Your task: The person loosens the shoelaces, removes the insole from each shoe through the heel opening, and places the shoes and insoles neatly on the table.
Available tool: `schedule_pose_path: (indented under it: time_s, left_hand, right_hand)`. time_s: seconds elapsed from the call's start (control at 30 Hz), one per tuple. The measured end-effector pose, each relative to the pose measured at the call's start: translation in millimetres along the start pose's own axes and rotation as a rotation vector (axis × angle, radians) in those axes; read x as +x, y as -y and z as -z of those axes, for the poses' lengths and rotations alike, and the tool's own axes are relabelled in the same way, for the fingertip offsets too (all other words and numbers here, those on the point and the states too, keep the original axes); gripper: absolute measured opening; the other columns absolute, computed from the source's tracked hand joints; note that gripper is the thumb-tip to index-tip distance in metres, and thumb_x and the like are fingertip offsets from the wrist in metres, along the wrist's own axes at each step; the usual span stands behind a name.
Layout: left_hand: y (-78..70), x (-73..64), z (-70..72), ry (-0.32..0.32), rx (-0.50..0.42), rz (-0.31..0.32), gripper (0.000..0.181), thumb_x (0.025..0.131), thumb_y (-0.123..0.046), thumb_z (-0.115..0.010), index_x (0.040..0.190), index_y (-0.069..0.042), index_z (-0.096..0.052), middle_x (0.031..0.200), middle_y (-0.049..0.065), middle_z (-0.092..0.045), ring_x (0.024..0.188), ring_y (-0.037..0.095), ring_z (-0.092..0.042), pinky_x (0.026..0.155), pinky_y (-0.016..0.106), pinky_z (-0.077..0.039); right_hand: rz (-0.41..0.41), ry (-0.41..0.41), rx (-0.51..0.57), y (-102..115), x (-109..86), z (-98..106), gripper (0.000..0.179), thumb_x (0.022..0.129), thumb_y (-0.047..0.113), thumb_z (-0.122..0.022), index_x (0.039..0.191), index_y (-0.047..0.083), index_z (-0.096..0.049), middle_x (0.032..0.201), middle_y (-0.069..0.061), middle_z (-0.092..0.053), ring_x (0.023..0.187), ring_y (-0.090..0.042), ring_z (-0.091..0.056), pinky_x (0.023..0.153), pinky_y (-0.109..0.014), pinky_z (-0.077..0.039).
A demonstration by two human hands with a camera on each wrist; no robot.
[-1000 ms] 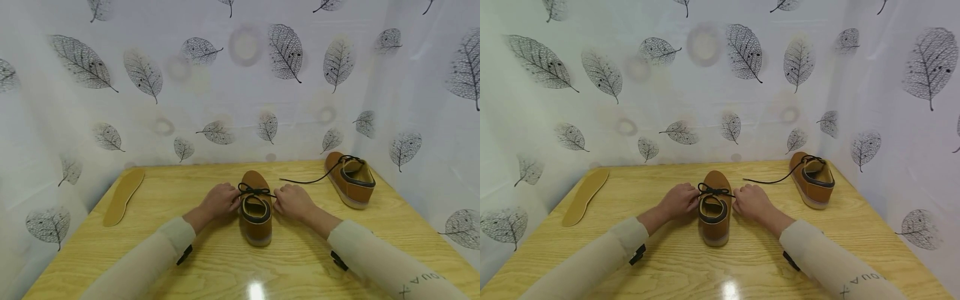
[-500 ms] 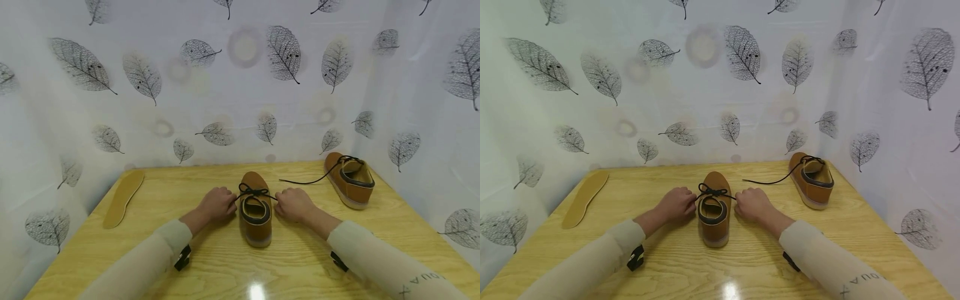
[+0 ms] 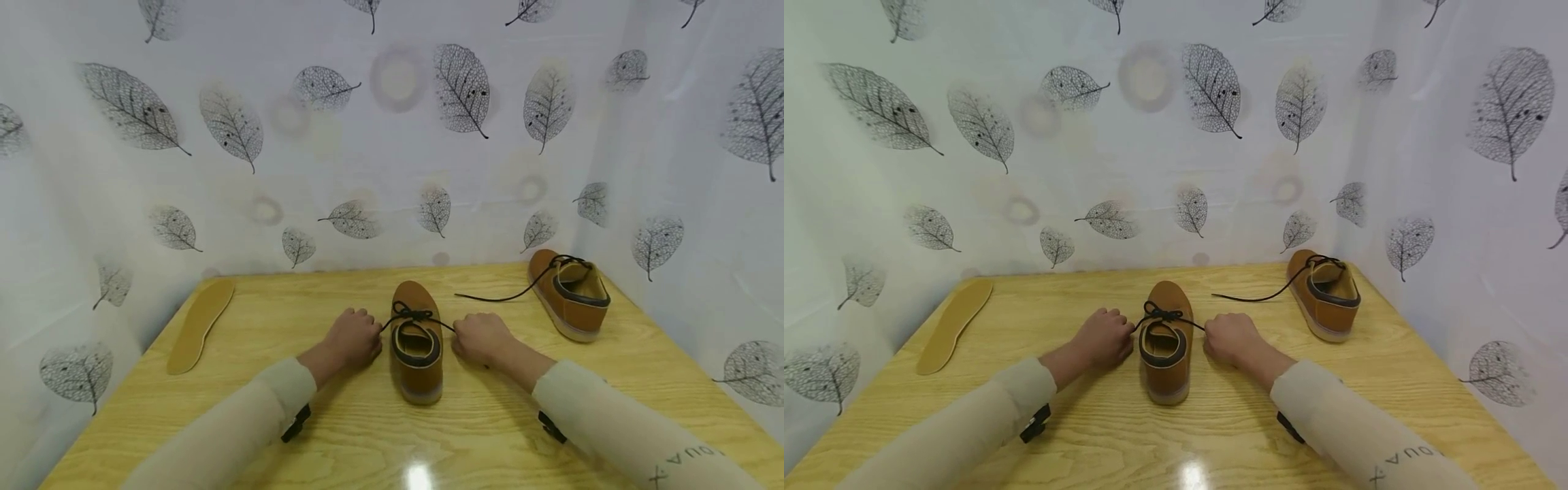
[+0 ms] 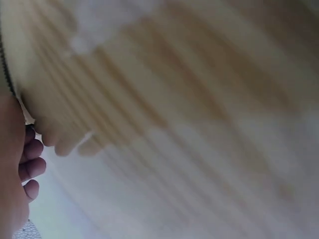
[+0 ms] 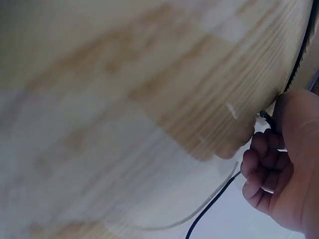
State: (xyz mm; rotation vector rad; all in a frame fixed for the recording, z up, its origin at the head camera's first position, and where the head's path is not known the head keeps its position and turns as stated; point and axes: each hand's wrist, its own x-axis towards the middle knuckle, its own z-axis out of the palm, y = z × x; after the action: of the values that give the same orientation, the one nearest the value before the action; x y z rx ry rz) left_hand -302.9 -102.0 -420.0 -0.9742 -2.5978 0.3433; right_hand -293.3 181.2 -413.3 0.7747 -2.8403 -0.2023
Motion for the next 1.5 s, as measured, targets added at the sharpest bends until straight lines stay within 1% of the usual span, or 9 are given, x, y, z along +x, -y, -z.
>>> schedule_pose_path:
  time_s: [0.1,0.3,0.6,0.8,0.97,1.13,1.2,1.37,1.5]
  left_hand:
    - [-0.2,-0.3,-1.4,0.050,0.014,0.005,0.025,0.098,-0.033,-0.057,0.092,-0.013,-0.070,0.083,0.002,-0.065,0.075,0.021,-0.057,0.068,0.037,-0.046]
    - [2.1,0.1,-4.1,0.013,0.014,0.000,0.023,0.097,-0.032,-0.058,0.088,-0.013,-0.069,0.079,0.001,-0.064,0.071,0.020,-0.055,0.066,0.035,-0.043]
    - [3.5,0.0,-1.8,0.022,0.003,0.015,0.023,0.097,-0.031,-0.057,0.092,-0.013,-0.071,0.082,0.002,-0.066,0.075,0.020,-0.057,0.068,0.036,-0.045]
    - [3.5,-1.2,-1.8,-0.001,0.013,0.021,0.022,0.096,-0.031,-0.058,0.090,-0.013,-0.069,0.079,0.002,-0.063,0.073,0.020,-0.055,0.068,0.036,-0.043]
    - [3.8,-2.3,-5.7,-0.149,0.021,0.006,0.019,0.095,-0.028,-0.059,0.086,-0.012,-0.060,0.076,0.002,-0.056,0.068,0.020,-0.050,0.064,0.035,-0.040]
    - [4.7,0.6,-11.3,-0.361,0.011,-0.021,0.014,0.094,-0.022,-0.059,0.092,-0.009,-0.057,0.086,0.006,-0.057,0.077,0.024,-0.054,0.070,0.038,-0.043]
    - [5.2,3.5,-11.6,-0.413,0.009,-0.043,0.013,0.095,-0.022,-0.057,0.097,-0.008,-0.058,0.092,0.007,-0.059,0.082,0.025,-0.056,0.076,0.039,-0.043]
    - [2.7,7.9,-8.4,-0.431,0.040,-0.089,0.018,0.101,-0.021,-0.048,0.105,-0.009,-0.061,0.102,0.005,-0.062,0.092,0.025,-0.056,0.085,0.042,-0.038]
    - [2.2,8.7,-8.9,-0.458,0.035,-0.096,0.016,0.100,-0.018,-0.051,0.104,-0.009,-0.063,0.100,0.004,-0.063,0.090,0.024,-0.056,0.084,0.042,-0.037]
  right_hand:
    - [-0.028,0.039,0.021,0.0,-0.9,0.0,0.025,0.090,0.025,-0.060,0.069,0.013,-0.053,0.060,-0.003,-0.051,0.051,-0.019,-0.051,0.046,-0.041,-0.047]
    - [-0.021,0.023,0.030,1.7,0.0,1.8,0.025,0.091,0.024,-0.059,0.069,0.013,-0.052,0.061,-0.003,-0.053,0.052,-0.020,-0.053,0.045,-0.042,-0.047]
    - [-0.049,0.052,0.011,1.7,0.1,5.0,0.025,0.093,0.024,-0.057,0.071,0.013,-0.054,0.063,-0.004,-0.055,0.053,-0.021,-0.056,0.046,-0.043,-0.047]
    - [-0.068,0.020,-0.007,0.6,0.0,3.9,0.026,0.091,0.024,-0.059,0.069,0.013,-0.054,0.061,-0.003,-0.054,0.052,-0.020,-0.055,0.045,-0.042,-0.047]
    - [-0.005,-0.156,-0.047,1.6,1.6,1.2,0.024,0.094,0.025,-0.060,0.075,0.012,-0.054,0.067,-0.004,-0.054,0.060,-0.023,-0.056,0.054,-0.040,-0.046]
    - [0.142,-0.432,-0.024,2.7,5.8,-2.2,0.010,0.094,0.019,-0.059,0.095,0.010,-0.061,0.084,-0.005,-0.060,0.078,-0.024,-0.060,0.066,-0.039,-0.047]
    - [0.212,-0.509,-0.003,2.7,8.2,-2.5,0.013,0.094,0.017,-0.058,0.103,0.009,-0.062,0.090,-0.006,-0.062,0.082,-0.025,-0.061,0.069,-0.039,-0.048]
    - [0.339,-0.584,0.038,4.2,11.3,-1.5,0.019,0.101,0.018,-0.050,0.108,0.007,-0.063,0.096,-0.007,-0.063,0.090,-0.025,-0.062,0.078,-0.040,-0.051]
    - [0.385,-0.606,0.054,5.4,11.6,-2.1,0.027,0.105,0.021,-0.040,0.107,0.006,-0.063,0.095,-0.006,-0.062,0.088,-0.023,-0.061,0.078,-0.039,-0.050]
